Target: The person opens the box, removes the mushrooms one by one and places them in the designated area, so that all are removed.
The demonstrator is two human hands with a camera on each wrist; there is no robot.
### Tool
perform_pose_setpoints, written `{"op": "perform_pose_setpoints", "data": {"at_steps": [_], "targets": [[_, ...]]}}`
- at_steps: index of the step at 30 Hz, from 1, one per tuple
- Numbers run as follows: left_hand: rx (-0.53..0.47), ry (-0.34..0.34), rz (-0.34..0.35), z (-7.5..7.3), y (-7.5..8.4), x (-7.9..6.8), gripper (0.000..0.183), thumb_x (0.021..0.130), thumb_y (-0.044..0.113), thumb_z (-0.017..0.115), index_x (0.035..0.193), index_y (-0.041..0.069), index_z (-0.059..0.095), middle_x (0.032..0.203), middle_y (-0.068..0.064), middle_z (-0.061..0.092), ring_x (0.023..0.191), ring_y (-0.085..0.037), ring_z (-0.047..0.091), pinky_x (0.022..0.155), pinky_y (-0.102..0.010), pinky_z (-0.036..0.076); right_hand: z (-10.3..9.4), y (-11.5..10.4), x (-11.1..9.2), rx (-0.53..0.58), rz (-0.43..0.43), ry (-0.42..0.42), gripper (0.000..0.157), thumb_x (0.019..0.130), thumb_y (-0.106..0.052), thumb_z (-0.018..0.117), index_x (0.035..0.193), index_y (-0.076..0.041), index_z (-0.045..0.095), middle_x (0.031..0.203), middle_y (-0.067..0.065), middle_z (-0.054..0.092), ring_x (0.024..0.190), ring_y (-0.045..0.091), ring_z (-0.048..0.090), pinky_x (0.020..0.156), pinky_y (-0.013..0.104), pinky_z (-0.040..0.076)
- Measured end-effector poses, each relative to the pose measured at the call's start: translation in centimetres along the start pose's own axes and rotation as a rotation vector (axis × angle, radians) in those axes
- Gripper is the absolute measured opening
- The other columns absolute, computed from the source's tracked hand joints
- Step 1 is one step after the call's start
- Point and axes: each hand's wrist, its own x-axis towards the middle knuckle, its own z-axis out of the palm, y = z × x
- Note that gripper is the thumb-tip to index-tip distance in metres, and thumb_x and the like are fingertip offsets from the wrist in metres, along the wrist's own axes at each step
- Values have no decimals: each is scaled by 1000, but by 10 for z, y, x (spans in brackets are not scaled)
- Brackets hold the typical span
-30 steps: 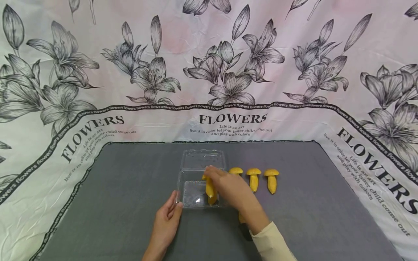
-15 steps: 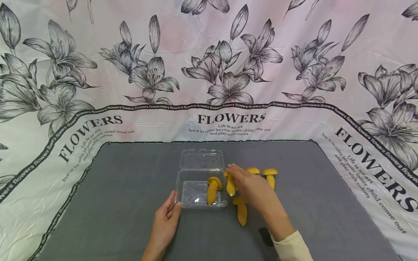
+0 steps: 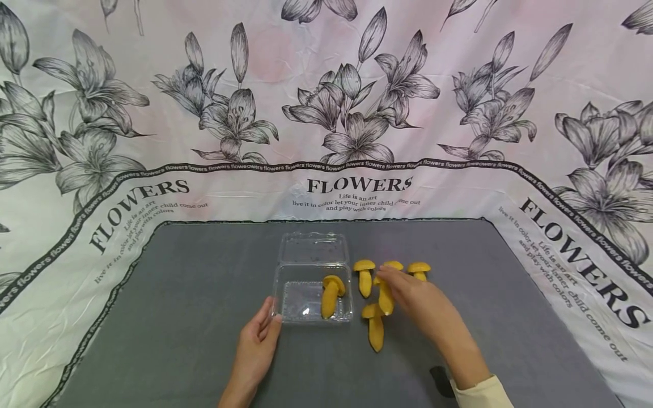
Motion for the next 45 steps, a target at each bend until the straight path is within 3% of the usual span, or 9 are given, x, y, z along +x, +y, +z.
{"op": "perform_pose_setpoints", "data": {"at_steps": [6,12,22,27,38,45], "targets": [[17,6,-10,1,-1,1,53,105,1,63,152,-14,44,155,-28,50,146,-39,47,116,-45,42,-5,9,-12,-17,-42,31,56,84,2,86,134,-18,71,119,5,78,90,21,77,67,37,64],[10,7,-6,2,1,1,53,105,2,62,152,-14,44,155,-29,49,146,-39,46,117,-45,41,-5,16,-21,-25,-37,0,53,84,2,85,132,-16,72,120,7,79,90,23,78,66,36,64],[21,10,-21,1,0,1,54,105,1,62,153,-15,42,156,-28,48,147,-39,45,116,-43,40,4,23,-36,-6,-91,-18,55,80,5,87,128,-18,73,109,-1,81,83,15,77,64,32,63],[22,11,-7,1,0,0,54,105,2,62,153,-16,42,155,-29,49,146,-40,46,116,-43,42,7,24,-38,-4,-96,-39,53,80,5,86,127,-16,73,114,-1,80,89,19,78,67,34,64],[20,8,-48,1,-2,0,55,106,3,62,154,-14,42,157,-27,47,147,-37,45,117,-44,40,9,25,-42,-15,-64,-87,45,85,-1,86,126,-16,76,119,0,79,97,23,79,70,38,65],[18,4,-26,2,-1,-1,54,106,1,61,153,-15,42,156,-28,48,146,-39,45,116,-43,41,10,28,-43,7,-72,-110,40,87,-1,84,124,-15,77,125,2,77,105,23,77,77,38,66]]}}
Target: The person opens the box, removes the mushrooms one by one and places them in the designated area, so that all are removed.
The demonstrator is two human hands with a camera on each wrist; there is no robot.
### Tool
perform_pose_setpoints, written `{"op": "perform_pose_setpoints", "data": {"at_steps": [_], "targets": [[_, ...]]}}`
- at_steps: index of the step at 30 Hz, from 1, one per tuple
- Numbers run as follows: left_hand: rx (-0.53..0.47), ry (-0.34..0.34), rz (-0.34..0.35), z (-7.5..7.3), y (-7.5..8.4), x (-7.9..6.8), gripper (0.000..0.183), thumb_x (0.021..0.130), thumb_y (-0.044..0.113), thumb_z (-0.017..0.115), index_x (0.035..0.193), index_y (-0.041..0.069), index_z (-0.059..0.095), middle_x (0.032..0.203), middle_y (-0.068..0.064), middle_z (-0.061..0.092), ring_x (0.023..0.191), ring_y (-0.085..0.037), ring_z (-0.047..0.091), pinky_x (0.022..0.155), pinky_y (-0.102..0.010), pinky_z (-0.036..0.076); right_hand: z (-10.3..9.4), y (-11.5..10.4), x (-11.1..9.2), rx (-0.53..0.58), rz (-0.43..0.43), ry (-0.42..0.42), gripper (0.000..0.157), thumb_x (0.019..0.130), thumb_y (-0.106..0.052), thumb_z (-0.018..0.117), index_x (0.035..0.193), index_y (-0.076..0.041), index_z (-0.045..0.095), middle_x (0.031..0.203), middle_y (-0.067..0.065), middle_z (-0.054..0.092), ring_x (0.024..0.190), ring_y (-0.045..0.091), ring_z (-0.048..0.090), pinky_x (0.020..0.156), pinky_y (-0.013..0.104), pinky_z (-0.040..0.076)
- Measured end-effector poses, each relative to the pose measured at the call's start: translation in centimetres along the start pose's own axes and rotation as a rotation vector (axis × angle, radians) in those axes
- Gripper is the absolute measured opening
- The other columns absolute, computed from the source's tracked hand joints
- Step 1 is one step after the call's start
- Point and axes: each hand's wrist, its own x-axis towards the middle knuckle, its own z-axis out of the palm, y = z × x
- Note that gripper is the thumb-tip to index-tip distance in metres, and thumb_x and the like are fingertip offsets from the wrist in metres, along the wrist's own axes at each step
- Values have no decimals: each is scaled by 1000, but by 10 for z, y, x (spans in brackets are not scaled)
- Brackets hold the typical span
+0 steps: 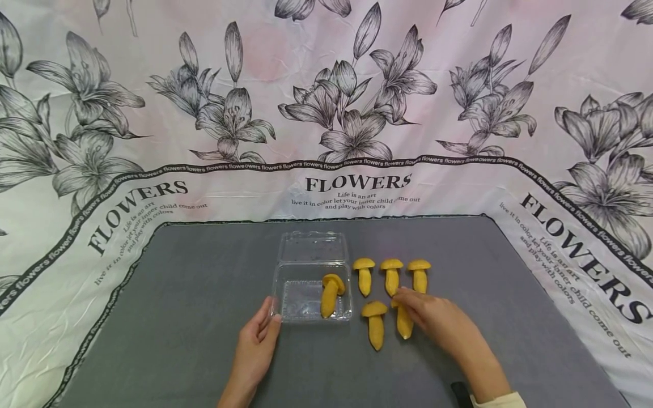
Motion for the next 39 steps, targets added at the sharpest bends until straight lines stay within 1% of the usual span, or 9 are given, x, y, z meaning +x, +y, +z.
{"op": "perform_pose_setpoints", "data": {"at_steps": [11,20,22,24,26,29,32,35,39], "targets": [[-17,-9,13,-1,0,2,54,106,4,62,153,-14,43,156,-28,48,146,-39,46,116,-41,43,-2,0,-3,15,-22,-1,39,84,0,86,120,-13,78,131,6,75,110,25,76,80,39,65],[7,3,-13,-1,-3,2,54,106,5,62,154,-12,43,157,-26,49,147,-37,46,116,-43,41,-2,0,-7,22,-46,-3,42,82,0,87,120,-14,78,133,7,74,110,24,76,81,38,65],[5,1,-13,-1,-3,2,54,106,5,62,154,-12,43,157,-25,48,147,-37,46,116,-42,41,-5,0,-6,36,-52,-1,46,80,0,89,122,-14,77,133,8,74,106,23,77,77,36,65],[2,-1,-14,0,-4,2,54,106,4,62,154,-12,43,157,-25,48,147,-36,46,117,-41,41,-8,-1,-6,65,-50,-1,53,78,2,89,126,-13,75,133,10,73,91,14,77,68,28,63],[2,-1,-12,0,-4,1,54,106,4,62,154,-12,43,157,-25,48,147,-36,46,117,-41,41,-11,-2,-5,92,-47,4,61,77,4,90,132,-14,72,134,13,73,76,4,72,59,20,55],[7,4,-12,0,-3,1,54,106,3,62,154,-13,43,157,-25,48,147,-37,46,116,-43,41,-15,-6,-2,128,-33,17,69,77,6,88,139,-17,67,134,14,73,62,-10,55,51,12,41],[12,5,-17,0,-3,1,54,106,2,62,154,-13,43,157,-25,48,147,-37,46,116,-44,41,-18,-11,3,128,-10,36,72,79,6,88,142,-20,65,130,10,75,55,-14,41,49,12,36],[11,3,-21,0,-2,1,54,106,3,62,154,-12,43,157,-25,49,147,-36,46,116,-42,41,-20,-16,9,117,11,38,76,78,6,88,145,-22,64,126,6,77,54,-14,34,49,14,36],[3,-2,4,-1,-2,1,54,106,3,62,153,-14,43,156,-27,48,146,-38,47,115,-41,43,-21,-21,21,120,34,25,75,82,5,87,147,-23,62,121,2,78,54,-12,32,49,16,36]]}}
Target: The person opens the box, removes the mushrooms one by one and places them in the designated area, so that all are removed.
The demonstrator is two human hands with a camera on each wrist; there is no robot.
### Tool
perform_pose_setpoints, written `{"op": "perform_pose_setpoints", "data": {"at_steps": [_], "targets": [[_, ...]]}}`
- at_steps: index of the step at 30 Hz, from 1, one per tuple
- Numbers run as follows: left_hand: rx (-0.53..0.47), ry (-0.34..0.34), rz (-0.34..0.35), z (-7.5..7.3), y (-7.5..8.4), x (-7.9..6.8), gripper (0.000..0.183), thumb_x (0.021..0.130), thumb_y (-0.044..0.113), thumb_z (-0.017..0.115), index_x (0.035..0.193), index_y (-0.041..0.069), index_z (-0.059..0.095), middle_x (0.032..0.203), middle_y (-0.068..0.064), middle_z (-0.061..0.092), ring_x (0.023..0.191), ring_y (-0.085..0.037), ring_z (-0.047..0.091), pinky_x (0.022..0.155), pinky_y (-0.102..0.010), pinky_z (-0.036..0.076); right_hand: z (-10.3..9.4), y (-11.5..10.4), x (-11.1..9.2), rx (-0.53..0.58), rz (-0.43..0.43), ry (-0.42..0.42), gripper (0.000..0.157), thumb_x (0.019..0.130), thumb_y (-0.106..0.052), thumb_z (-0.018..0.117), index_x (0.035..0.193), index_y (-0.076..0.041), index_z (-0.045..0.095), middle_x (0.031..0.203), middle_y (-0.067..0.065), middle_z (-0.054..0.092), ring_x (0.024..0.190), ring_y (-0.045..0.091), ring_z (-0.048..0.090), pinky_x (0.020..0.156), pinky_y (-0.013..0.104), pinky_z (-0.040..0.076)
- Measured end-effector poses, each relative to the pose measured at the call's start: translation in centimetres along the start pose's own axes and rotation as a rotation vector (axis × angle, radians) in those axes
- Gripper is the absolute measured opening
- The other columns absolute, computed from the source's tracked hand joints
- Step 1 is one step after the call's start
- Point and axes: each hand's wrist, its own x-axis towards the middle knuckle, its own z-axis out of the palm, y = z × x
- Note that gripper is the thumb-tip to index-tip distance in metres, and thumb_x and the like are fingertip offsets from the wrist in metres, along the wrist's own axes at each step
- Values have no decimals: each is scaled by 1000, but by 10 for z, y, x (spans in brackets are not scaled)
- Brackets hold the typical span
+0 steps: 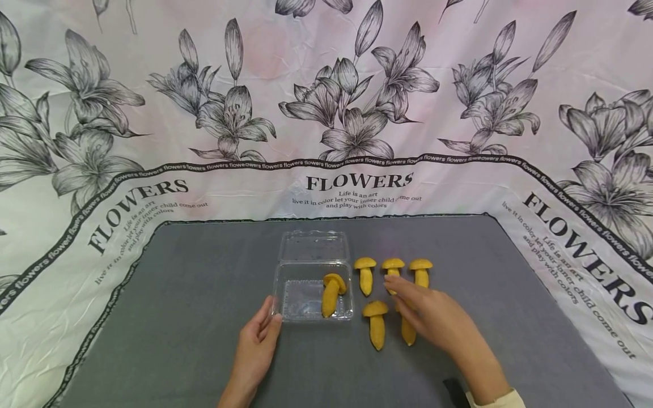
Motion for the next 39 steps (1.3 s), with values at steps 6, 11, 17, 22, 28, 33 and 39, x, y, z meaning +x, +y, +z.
{"op": "perform_pose_setpoints", "data": {"at_steps": [6,11,17,22,28,33,39], "targets": [[-12,-6,10,-1,1,1,54,106,4,62,153,-14,43,156,-28,48,146,-39,46,115,-41,44,1,-13,27,17,28,-19,57,93,-5,81,145,-24,64,124,0,77,50,-9,29,48,16,35],[-29,-8,-9,0,1,2,55,107,3,61,155,-14,40,158,-28,46,147,-38,44,116,-41,42,9,-26,52,14,12,-31,47,96,-9,79,141,-18,68,113,-4,78,54,-7,35,50,17,38],[-17,-8,2,1,0,2,55,107,2,60,155,-15,39,157,-29,45,147,-39,44,116,-42,41,22,-41,79,21,16,-85,42,97,-10,79,138,-14,70,120,2,78,49,-6,33,47,18,38],[-31,-8,2,3,-1,2,55,107,1,60,154,-15,39,157,-29,45,147,-39,44,116,-39,41,34,-51,90,-14,46,-145,34,100,-14,76,134,-14,71,102,-1,78,54,-4,42,48,19,42],[-27,-12,8,5,-2,0,55,107,2,60,154,-16,39,157,-30,46,146,-40,45,115,-40,43,56,-54,91,-106,68,-155,18,102,-13,74,119,-16,73,84,-8,69,57,3,49,50,20,44],[-10,-8,4,4,-2,-1,55,107,3,61,154,-15,39,156,-29,46,146,-39,46,115,-42,43,69,-57,89,-194,29,-105,20,97,-12,80,115,-16,71,97,-3,75,65,13,65,53,26,54],[-16,-9,-12,2,-1,1,55,107,3,60,155,-14,39,157,-28,46,146,-39,45,116,-42,42,73,-62,89,-225,-15,-58,28,93,-9,83,116,-18,71,114,-3,77,75,17,71,56,32,60]]}}
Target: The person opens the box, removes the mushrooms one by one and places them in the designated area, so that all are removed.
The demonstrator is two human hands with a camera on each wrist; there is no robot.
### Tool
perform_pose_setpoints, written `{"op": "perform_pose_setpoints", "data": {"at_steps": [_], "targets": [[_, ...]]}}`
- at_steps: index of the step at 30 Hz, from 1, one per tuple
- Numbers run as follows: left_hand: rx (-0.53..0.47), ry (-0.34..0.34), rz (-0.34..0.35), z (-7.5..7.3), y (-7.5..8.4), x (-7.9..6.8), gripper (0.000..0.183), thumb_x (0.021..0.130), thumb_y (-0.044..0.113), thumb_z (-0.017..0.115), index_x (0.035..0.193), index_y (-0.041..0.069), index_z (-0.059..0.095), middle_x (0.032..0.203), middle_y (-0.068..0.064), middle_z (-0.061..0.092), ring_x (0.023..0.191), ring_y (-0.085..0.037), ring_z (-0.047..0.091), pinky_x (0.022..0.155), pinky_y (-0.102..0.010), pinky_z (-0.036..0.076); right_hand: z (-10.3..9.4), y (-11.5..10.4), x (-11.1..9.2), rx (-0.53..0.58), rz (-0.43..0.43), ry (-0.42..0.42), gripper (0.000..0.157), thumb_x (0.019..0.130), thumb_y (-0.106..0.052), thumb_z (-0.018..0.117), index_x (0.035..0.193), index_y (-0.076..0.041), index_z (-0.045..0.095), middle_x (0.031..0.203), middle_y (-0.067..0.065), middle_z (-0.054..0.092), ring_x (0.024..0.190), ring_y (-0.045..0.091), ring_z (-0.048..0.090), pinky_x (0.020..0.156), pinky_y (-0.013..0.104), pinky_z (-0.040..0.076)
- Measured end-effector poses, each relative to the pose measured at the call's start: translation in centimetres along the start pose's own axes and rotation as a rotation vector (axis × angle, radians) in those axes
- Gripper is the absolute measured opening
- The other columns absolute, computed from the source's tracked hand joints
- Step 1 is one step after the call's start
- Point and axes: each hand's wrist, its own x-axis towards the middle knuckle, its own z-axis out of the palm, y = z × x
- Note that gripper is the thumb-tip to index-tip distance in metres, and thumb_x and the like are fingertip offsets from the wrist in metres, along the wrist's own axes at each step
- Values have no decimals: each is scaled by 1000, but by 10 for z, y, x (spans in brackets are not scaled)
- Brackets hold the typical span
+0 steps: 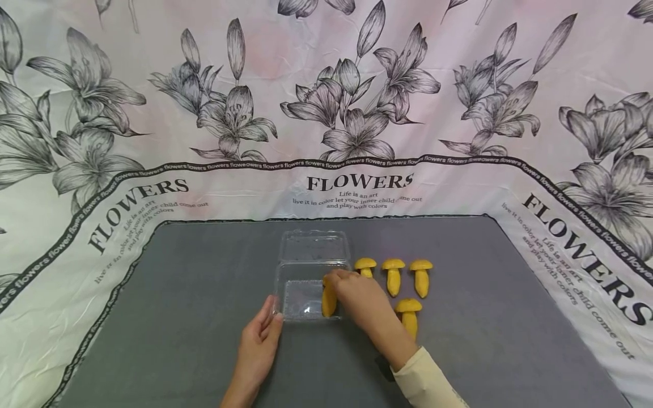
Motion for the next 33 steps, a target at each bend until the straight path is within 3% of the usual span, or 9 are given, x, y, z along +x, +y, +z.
{"op": "perform_pose_setpoints", "data": {"at_steps": [3,8,12,20,25,33], "targets": [[4,6,1,-1,1,0,54,107,2,60,154,-14,40,156,-28,47,145,-40,47,115,-42,43,2,-2,1,50,-20,12,31,93,-6,82,120,-19,73,116,-5,77,81,16,73,61,33,61],[13,5,-3,-1,0,1,53,106,2,61,154,-14,42,156,-28,47,146,-40,47,115,-43,43,4,-4,3,150,-19,-2,24,99,-9,76,121,-17,72,110,-5,78,74,12,71,60,29,60],[19,4,-10,-2,0,0,53,107,3,61,154,-14,42,157,-28,47,146,-40,46,116,-44,43,7,-4,3,154,9,-28,23,100,-14,76,123,-17,71,126,1,76,74,13,72,61,28,60],[8,4,-10,-2,-1,1,54,107,4,61,154,-13,42,157,-27,47,146,-39,46,116,-43,42,7,-8,11,138,99,-108,26,97,-22,80,121,-20,71,90,-12,71,65,2,59,56,24,51],[16,0,-1,-2,-2,0,54,107,4,61,154,-14,42,157,-27,47,145,-40,47,116,-44,43,7,-10,14,162,146,-142,29,97,-23,79,125,-19,72,92,-11,74,69,4,62,60,26,54],[23,7,4,-2,-1,1,53,106,4,62,153,-13,43,156,-27,48,145,-40,47,116,-45,42,8,-7,17,252,176,-158,29,100,-20,75,130,-19,75,111,-4,79,87,13,75,74,33,63]]}}
